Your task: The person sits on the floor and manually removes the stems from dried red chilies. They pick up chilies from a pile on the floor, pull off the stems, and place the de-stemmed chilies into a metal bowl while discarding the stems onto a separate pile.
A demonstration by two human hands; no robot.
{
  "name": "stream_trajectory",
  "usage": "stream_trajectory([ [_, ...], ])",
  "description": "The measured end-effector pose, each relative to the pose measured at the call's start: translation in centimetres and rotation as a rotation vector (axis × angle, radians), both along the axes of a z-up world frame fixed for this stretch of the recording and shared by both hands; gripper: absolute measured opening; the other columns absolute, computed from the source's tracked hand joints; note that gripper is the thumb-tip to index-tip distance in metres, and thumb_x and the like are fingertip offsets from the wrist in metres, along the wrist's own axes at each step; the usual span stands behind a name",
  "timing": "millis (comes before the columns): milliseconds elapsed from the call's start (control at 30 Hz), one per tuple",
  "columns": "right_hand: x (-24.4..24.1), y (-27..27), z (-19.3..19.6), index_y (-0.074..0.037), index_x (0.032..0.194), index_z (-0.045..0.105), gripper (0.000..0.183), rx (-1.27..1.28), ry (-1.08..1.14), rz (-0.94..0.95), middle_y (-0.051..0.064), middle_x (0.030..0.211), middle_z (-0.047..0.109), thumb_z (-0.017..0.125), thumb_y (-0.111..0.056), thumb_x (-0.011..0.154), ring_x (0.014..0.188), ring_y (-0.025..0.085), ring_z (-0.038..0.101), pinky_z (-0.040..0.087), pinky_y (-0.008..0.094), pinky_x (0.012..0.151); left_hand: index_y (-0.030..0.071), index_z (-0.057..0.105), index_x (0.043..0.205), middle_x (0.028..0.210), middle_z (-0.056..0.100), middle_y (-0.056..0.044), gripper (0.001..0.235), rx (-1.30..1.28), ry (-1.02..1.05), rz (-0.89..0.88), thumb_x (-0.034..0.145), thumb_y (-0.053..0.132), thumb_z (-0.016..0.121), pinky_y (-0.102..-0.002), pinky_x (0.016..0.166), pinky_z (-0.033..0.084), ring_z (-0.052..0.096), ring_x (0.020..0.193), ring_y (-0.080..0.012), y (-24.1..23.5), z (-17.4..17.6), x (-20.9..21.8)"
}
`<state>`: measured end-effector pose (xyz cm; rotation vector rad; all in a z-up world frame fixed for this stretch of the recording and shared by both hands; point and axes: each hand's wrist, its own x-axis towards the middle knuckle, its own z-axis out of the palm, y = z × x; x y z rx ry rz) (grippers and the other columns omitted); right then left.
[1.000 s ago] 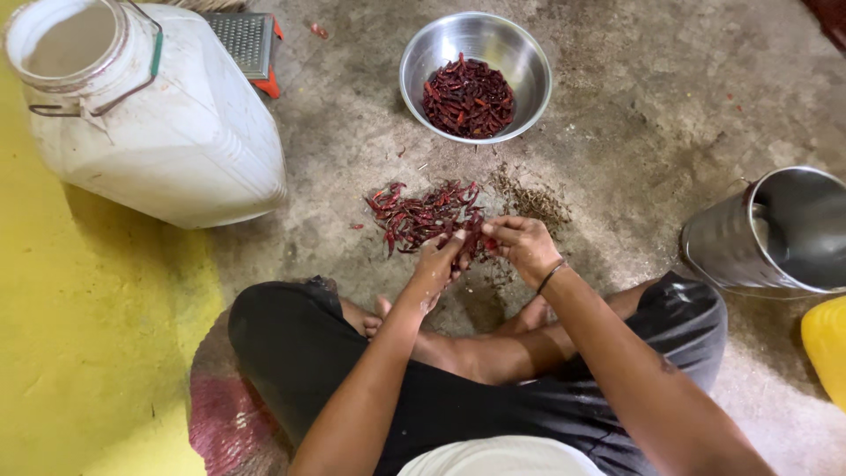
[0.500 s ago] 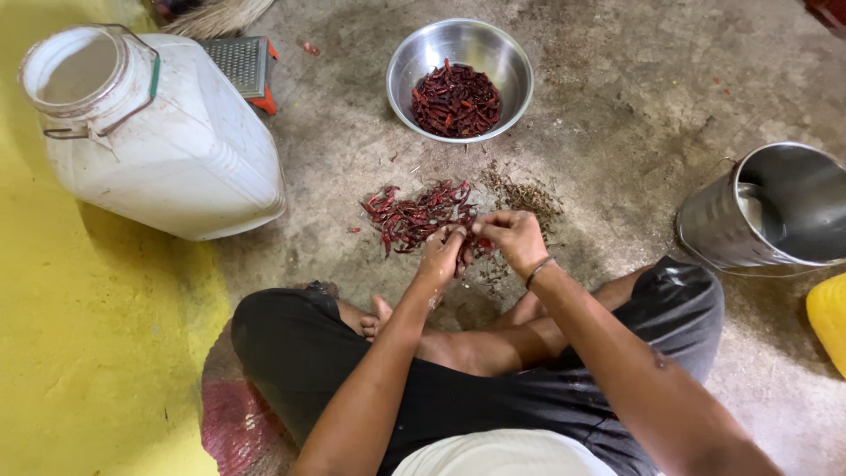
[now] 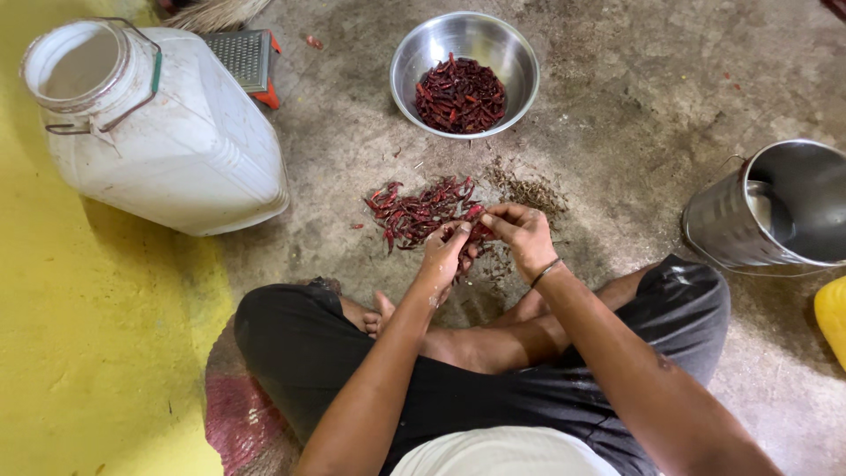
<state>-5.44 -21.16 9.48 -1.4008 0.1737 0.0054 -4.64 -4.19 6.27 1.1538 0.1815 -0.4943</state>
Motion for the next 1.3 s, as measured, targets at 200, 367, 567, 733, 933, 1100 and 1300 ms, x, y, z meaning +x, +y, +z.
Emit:
stream_trajectory([
  [200, 0.0, 0.0, 0.6, 0.0, 0.104, 0.076, 0.014, 0.019, 0.043, 0.005, 0.008, 0.093, 0.077, 0.074, -0.005, 0.091, 0.082, 0.014, 0.072, 0.061, 0.029, 0.078, 0.008, 0.068, 0.105, 0.069, 0.061, 0.002, 0.025, 0.124, -0.044, -0.111, 0.1, 0.032, 0.066, -0.022, 0.048, 0.04, 0.051, 0.054, -0.0056, 0.7, 0.0, 0.9],
  [367, 0.0, -0.4, 1.4, -0.001, 0.107, 0.076, 0.019, 0.015, 0.062, 0.057, 0.009, 0.094, 0.077, 0.075, -0.006, 0.089, 0.083, 0.014, 0.072, 0.062, 0.029, 0.078, 0.008, 0.066, 0.104, 0.067, 0.058, 0.003, 0.026, 0.148, -0.028, -0.216, 0.1, 0.033, 0.065, -0.023, 0.046, 0.037, 0.047, 0.052, -0.0067, 1.4, 0.2, 1.2],
  [567, 0.8, -1.8, 2.0, 0.0, 0.107, 0.077, 0.021, -0.068, 0.19, 0.232, 0.011, 0.092, 0.078, 0.075, -0.009, 0.088, 0.077, 0.016, 0.072, 0.061, 0.03, 0.072, 0.005, 0.072, 0.099, 0.071, 0.062, -0.003, 0.029, 0.46, -0.225, -0.303, 0.101, 0.033, 0.065, -0.03, 0.053, 0.04, 0.05, 0.06, -0.011, 1.7, 1.8, 1.7],
  [733, 1.3, -1.5, 3.0, -0.001, 0.097, 0.076, 0.014, -0.334, 0.234, 0.312, 0.011, 0.082, 0.075, 0.073, -0.014, 0.092, 0.067, 0.016, 0.066, 0.058, 0.03, 0.064, 0.009, 0.075, 0.109, 0.088, 0.074, -0.012, 0.031, 0.763, -0.279, -0.32, 0.097, 0.036, 0.064, -0.039, 0.078, 0.052, 0.069, 0.083, -0.021, 1.3, 3.2, 1.9],
  [933, 1.8, -1.6, 3.6, -0.001, 0.089, 0.073, 0.017, -0.38, 0.363, 0.462, 0.007, 0.073, 0.07, 0.067, -0.014, 0.097, 0.064, 0.015, 0.059, 0.052, 0.03, 0.063, 0.008, 0.073, 0.112, 0.103, 0.076, -0.013, 0.03, 0.765, -0.355, -0.414, 0.096, 0.032, 0.064, -0.04, 0.089, 0.052, 0.069, 0.095, -0.0234, 1.4, 3.2, 2.0],
  [1100, 2.2, -3.4, 3.2, 0.001, 0.092, 0.073, 0.009, -0.05, 0.34, 0.682, 0.008, 0.077, 0.069, 0.065, -0.003, 0.092, 0.069, 0.016, 0.058, 0.049, 0.031, 0.067, 0.007, 0.073, 0.102, 0.083, 0.069, -0.004, 0.022, 0.453, -0.352, -0.607, 0.1, 0.027, 0.066, -0.031, 0.067, 0.045, 0.056, 0.073, -0.0127, 3.1, 2.6, 3.6],
  [1300, 2.0, -1.4, 2.0, 0.0, 0.093, 0.07, 0.011, 0.3, 0.229, 0.166, 0.009, 0.084, 0.069, 0.059, 0.001, 0.097, 0.077, 0.019, 0.061, 0.052, 0.031, 0.075, 0.008, 0.065, 0.092, 0.065, 0.053, 0.004, 0.02, 0.045, -0.089, -0.234, 0.106, 0.021, 0.063, -0.023, 0.044, 0.028, 0.039, 0.051, -0.0039, 1.2, -0.1, 4.0],
])
